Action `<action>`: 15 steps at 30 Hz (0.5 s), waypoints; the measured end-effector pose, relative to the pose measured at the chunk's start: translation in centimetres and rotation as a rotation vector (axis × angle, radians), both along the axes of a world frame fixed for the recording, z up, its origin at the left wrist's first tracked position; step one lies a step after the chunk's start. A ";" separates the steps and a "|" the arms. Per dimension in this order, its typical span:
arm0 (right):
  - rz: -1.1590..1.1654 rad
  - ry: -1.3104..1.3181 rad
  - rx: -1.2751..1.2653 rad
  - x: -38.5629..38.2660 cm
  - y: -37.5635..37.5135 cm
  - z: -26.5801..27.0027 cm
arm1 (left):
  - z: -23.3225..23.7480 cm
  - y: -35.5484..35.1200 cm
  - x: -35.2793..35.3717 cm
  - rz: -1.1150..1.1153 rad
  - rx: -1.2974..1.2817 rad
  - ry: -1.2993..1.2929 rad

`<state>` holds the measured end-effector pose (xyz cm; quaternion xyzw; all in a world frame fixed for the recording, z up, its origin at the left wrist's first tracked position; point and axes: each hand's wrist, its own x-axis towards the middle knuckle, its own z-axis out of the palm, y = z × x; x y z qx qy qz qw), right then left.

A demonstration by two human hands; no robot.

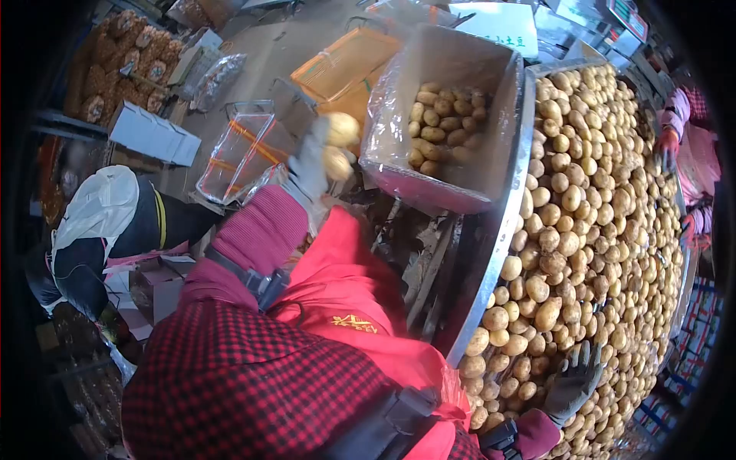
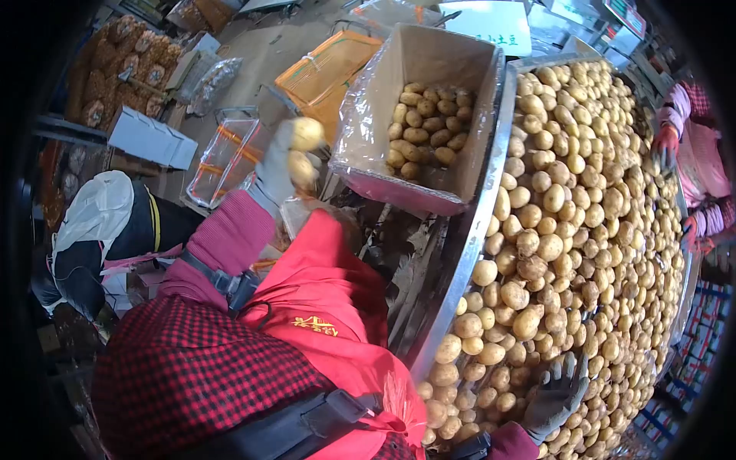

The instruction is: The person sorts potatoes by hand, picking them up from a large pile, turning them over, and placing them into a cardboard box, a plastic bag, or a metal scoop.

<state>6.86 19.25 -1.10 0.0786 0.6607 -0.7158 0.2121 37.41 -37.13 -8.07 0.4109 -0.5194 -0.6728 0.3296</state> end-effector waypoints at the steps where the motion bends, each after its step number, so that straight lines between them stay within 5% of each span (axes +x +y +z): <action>1: -0.013 0.013 0.020 0.0 -0.1 -0.1 | -0.8 -2.2 2.1 0.138 -0.047 -0.043; 3: -0.022 0.026 0.044 0.1 -0.2 -0.3 | -2.7 -6.6 6.8 0.424 -0.021 -0.018; 8: -0.039 0.058 0.125 0.3 -0.3 -0.5 | -9.2 -20.3 23.0 0.514 -0.070 -0.032; 9: -0.033 0.062 0.127 0.3 -0.4 -0.5 | -11.4 -23.1 26.0 0.626 -0.033 -0.198; 11: 0.012 0.096 0.187 0.4 0.0 -0.8 | -12.0 -22.6 27.1 0.740 0.013 -0.368; 13: 0.086 0.145 0.187 0.4 0.3 -1.2 | -9.4 -17.3 24.0 0.502 0.236 -0.163; 15: 0.106 0.219 0.253 1.0 -0.7 -0.8 | -10.1 -14.5 20.2 0.429 0.200 -0.160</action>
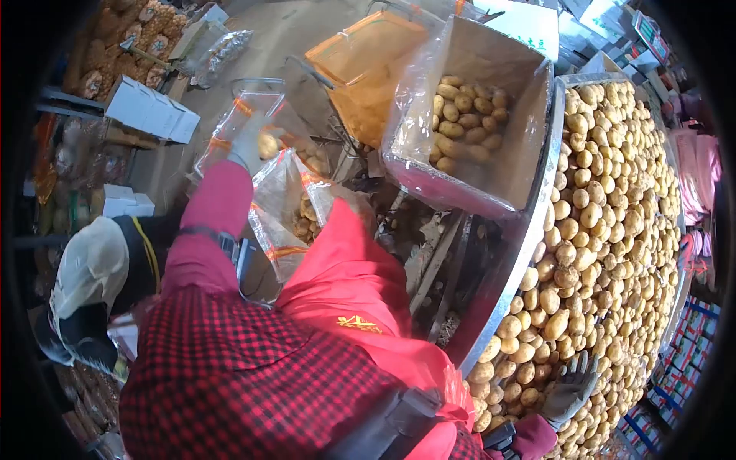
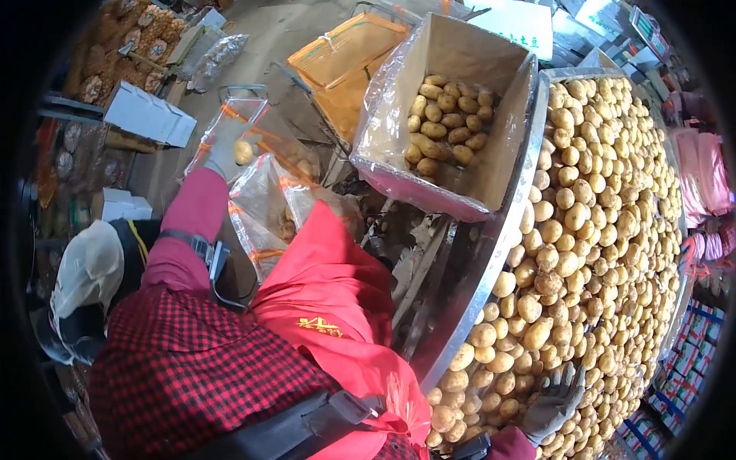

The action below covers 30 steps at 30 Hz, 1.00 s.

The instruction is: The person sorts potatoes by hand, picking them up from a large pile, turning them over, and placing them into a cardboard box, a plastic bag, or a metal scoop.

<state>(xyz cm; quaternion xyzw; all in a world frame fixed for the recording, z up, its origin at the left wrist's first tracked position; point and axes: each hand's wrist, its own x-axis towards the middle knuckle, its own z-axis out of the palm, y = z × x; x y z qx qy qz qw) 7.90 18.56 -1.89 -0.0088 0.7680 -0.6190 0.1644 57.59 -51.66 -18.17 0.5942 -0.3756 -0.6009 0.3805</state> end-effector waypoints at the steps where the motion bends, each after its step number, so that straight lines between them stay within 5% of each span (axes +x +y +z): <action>1: 0.021 0.013 -0.034 -0.4 0.9 -0.6 | 1.8 2.7 -3.3 -0.072 0.036 0.015; 6: -0.163 -0.168 -0.242 -0.2 -0.4 -0.2 | 9.5 5.1 -16.8 -0.531 0.057 0.136; 8: -0.173 -0.195 -0.277 -0.2 -0.2 -0.1 | 12.4 5.9 -21.5 -0.749 -0.241 0.146; 12: -0.123 -0.232 -0.374 -0.4 0.3 -0.4 | 12.4 3.4 -31.1 -0.986 -0.311 0.048; 14: -0.125 -0.240 -0.382 -0.5 0.5 -0.5 | 9.7 3.0 -35.9 -0.921 -0.702 0.109; 15: -0.139 -0.249 -0.391 -0.4 0.4 -0.3 | 13.4 6.6 -37.6 -0.786 -0.268 0.302; 16: -0.151 -0.262 -0.401 -0.3 0.4 -0.3 | 13.2 8.9 -39.2 -0.829 -0.270 0.316; 18: -0.144 -0.284 -0.418 -0.6 0.7 -0.4 | 12.4 12.4 -41.5 -0.974 -0.755 -0.187; 20: -0.169 -0.307 -0.413 -0.5 0.2 0.1 | 14.9 18.3 -43.3 -1.201 -1.167 -0.178; 22: -0.168 -0.308 -0.401 -0.4 0.1 0.4 | 14.6 23.1 -45.4 -1.373 -1.269 -0.091; 24: -0.150 -0.292 -0.404 -0.3 0.1 0.5 | 16.8 28.9 -46.5 -1.531 -1.576 -0.330; 26: -0.164 -0.320 -0.413 -0.4 -0.2 0.9 | 14.7 33.2 -48.2 -1.727 -1.573 -0.309; 30: -0.170 -0.335 -0.487 -0.4 -0.6 1.2 | 13.3 38.2 -51.0 -1.653 -1.640 -0.604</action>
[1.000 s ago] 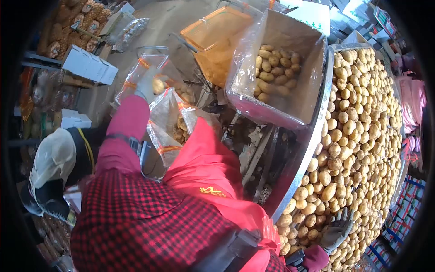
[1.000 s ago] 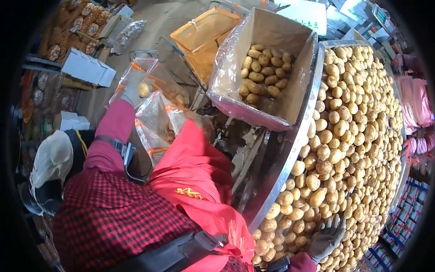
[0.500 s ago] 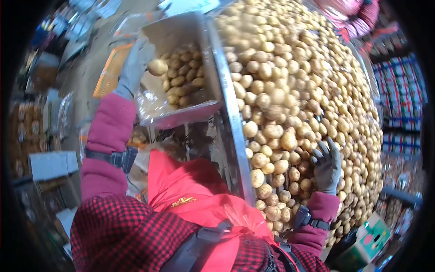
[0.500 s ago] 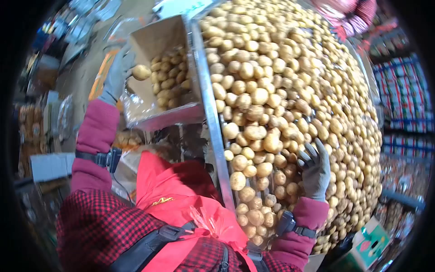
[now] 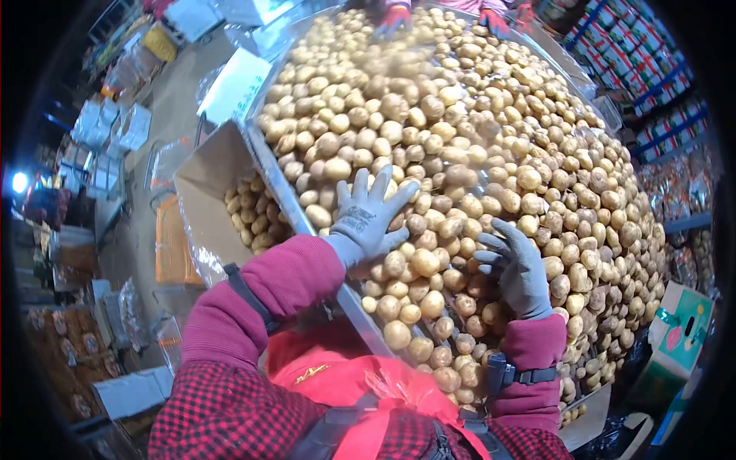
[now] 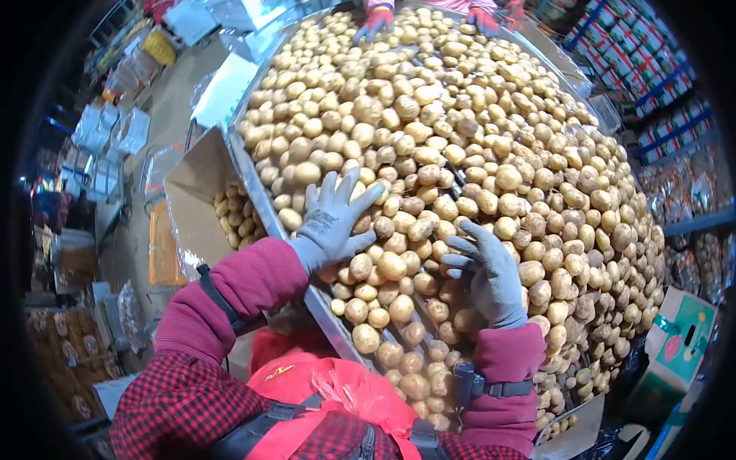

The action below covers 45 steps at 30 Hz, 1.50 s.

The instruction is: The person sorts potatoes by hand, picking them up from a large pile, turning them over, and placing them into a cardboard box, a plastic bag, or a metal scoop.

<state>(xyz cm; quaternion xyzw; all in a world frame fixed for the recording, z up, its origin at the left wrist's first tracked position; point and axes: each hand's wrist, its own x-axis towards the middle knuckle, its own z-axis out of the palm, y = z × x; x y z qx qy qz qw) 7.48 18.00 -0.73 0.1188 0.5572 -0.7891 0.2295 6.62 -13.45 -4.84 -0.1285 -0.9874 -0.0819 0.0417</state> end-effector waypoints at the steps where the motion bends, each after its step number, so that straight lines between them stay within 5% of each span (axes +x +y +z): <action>1: -0.019 -0.020 -0.030 0.1 -0.3 0.4 | 0.2 0.5 -1.0 -0.043 0.018 -0.006; 6: -0.033 0.027 -0.099 0.1 -0.3 0.0 | 1.0 3.6 -5.8 -0.173 0.072 0.054; 8: -0.013 0.014 -0.085 0.2 -0.4 0.4 | 0.3 5.7 -9.2 -0.041 0.233 0.038; 16: -0.016 0.020 -0.100 0.4 0.0 -0.4 | 2.7 9.2 -17.0 0.096 -0.044 0.096; 26: 0.037 -0.070 -0.116 -0.2 0.5 1.0 | -3.0 11.3 -36.3 0.209 -0.074 0.246; 28: 0.036 -0.093 -0.110 -0.2 0.6 1.0 | -1.4 12.0 -38.5 0.168 -0.095 0.095; 29: 0.031 -0.096 -0.140 -0.3 0.6 0.9 | -5.4 10.1 -42.4 0.031 0.028 0.321; 30: 0.026 -0.103 -0.142 -0.4 0.6 1.0 | -1.2 11.1 -40.1 0.127 -0.066 0.131; 32: 0.030 -0.098 -0.146 -0.4 0.7 1.2 | -2.5 9.0 -44.2 0.089 0.030 0.123; 36: 0.041 -0.093 -0.135 -0.4 0.6 1.1 | 0.0 11.1 -39.0 0.046 -0.012 0.237; 40: 0.081 -0.078 -0.116 -0.4 0.6 0.8 | 0.9 15.5 -33.1 -0.542 0.187 0.108; 41: 0.064 -0.087 -0.151 -0.4 0.4 0.4 | -1.0 16.6 -29.9 -0.413 0.001 0.112; 42: 0.017 -0.102 -0.191 -0.2 0.3 0.3 | -2.6 16.6 -28.8 -0.378 0.029 0.255; 45: -0.002 -0.105 -0.209 -0.2 0.2 0.9 | -2.0 14.1 -25.8 -0.347 0.088 0.130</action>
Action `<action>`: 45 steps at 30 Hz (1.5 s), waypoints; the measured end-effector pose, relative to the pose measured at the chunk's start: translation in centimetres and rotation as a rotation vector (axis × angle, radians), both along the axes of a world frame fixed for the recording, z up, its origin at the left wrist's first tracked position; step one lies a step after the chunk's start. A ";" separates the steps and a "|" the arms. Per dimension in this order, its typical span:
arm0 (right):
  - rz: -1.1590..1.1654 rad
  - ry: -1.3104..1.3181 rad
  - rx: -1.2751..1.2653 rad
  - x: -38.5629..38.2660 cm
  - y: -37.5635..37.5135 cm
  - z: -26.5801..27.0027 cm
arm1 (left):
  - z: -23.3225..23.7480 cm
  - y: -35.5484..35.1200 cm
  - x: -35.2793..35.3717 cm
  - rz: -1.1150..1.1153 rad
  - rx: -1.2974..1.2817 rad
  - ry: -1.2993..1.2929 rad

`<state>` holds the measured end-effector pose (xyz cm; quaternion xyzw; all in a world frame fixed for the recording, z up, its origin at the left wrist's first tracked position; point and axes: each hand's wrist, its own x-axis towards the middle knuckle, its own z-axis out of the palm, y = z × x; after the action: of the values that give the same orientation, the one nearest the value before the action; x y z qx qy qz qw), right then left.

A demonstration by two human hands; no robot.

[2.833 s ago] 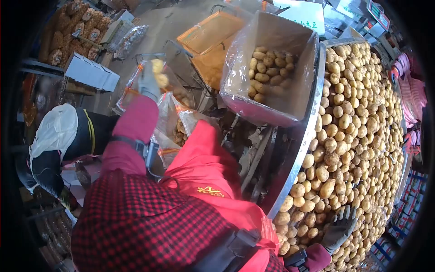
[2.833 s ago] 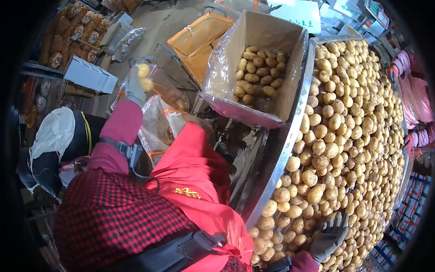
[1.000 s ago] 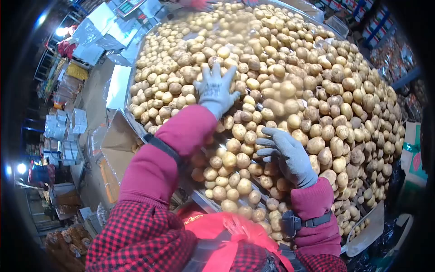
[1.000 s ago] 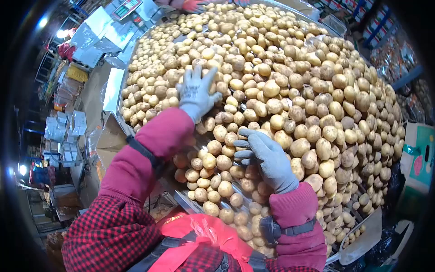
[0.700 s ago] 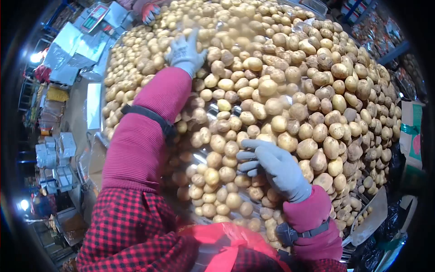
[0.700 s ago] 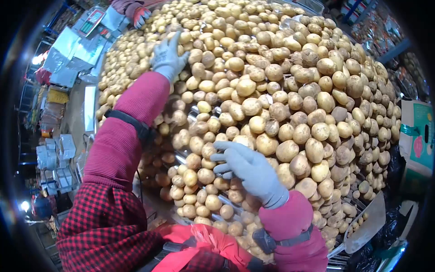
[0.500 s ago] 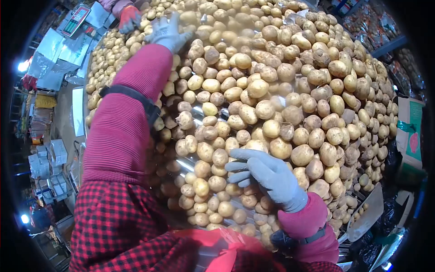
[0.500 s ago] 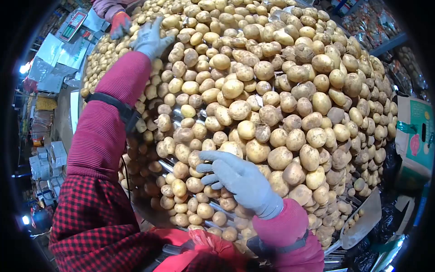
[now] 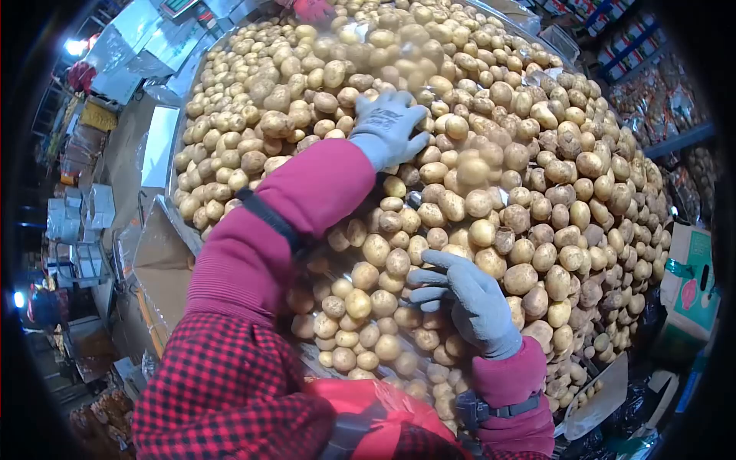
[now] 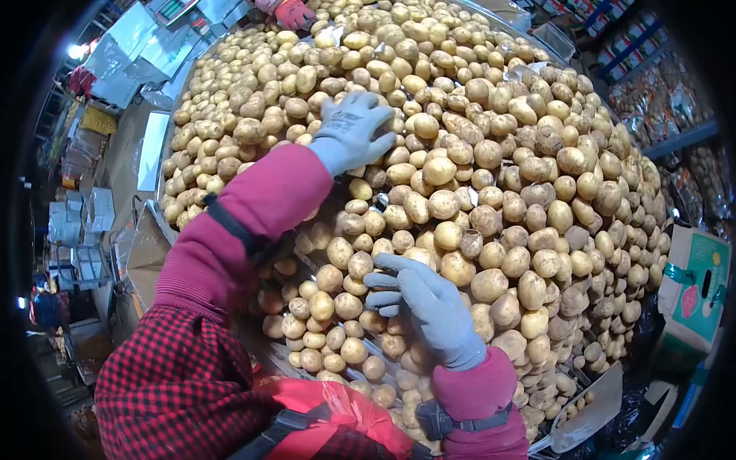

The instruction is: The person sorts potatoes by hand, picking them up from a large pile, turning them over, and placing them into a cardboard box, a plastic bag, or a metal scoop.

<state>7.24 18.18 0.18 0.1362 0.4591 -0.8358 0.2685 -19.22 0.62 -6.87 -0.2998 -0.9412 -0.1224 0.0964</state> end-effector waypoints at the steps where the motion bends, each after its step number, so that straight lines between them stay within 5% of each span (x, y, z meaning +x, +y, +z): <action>1: -0.022 0.002 -0.030 0.1 -0.2 -0.1 | 0.8 -1.4 0.9 0.007 0.034 -0.035; 7: -0.014 0.054 -0.030 0.3 0.0 -0.6 | 3.7 -9.2 9.0 -0.005 -0.108 -0.223; 11: -0.023 0.068 -0.029 0.2 -0.1 -0.8 | 4.1 -12.0 15.9 -0.040 0.129 -0.022; 16: -0.031 0.053 -0.056 0.3 -0.1 -1.1 | 3.3 -9.5 22.5 -0.535 0.072 -0.230; 35: 0.018 0.132 0.009 0.5 0.4 -1.6 | -0.4 -4.4 4.2 -0.370 -0.002 0.134; 38: 0.029 0.111 0.013 0.5 0.4 -1.7 | 0.7 -3.8 1.4 -0.047 0.020 -0.116; 45: 0.021 0.076 -0.015 0.4 0.6 -1.4 | 2.9 -5.9 -6.0 0.264 -0.340 0.023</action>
<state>7.67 18.75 -1.21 0.0975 0.4641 -0.8409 0.2606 -25.21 -5.24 -4.00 -0.1873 -0.9782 0.0552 0.0703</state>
